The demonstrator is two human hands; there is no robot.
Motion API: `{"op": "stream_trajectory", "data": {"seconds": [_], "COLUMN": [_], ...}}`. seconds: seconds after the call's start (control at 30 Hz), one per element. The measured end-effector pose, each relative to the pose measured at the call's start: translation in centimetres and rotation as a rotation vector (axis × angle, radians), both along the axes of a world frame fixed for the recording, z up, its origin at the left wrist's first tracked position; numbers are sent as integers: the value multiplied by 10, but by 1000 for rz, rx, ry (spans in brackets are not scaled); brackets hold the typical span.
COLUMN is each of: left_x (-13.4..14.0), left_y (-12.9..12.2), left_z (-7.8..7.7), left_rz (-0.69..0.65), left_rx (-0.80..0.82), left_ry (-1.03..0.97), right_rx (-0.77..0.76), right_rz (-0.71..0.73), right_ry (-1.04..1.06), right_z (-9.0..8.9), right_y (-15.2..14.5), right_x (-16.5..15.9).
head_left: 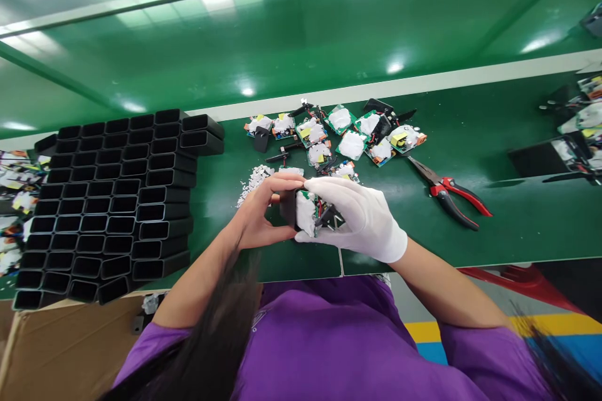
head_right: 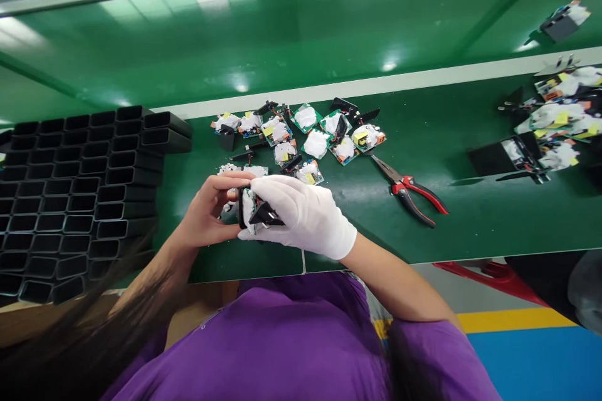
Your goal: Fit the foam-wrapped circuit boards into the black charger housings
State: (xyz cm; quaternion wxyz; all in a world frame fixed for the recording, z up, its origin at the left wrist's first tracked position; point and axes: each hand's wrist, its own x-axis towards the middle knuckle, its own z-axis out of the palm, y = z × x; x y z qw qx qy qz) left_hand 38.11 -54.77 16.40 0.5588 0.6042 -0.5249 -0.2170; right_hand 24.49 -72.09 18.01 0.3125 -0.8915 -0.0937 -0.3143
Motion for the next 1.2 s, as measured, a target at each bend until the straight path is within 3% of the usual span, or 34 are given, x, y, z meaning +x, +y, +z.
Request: {"op": "stream_trajectory", "data": {"seconds": [0.37,0.8,1.2], "left_x": [1,1,1], "left_y": [2,1,-1], "left_z": [-9,-5,-6], "left_rz": [26,12,18], "left_rx": [-21,3,-9], "left_ry": [17,75,90], "right_rx": [29,151,164], "right_rz": [-16,-26,-4], "right_ry": [45,76,52], "right_z": [2,1,3], "right_y": [0,0,-2], "right_x": [0,-5,-3]}}
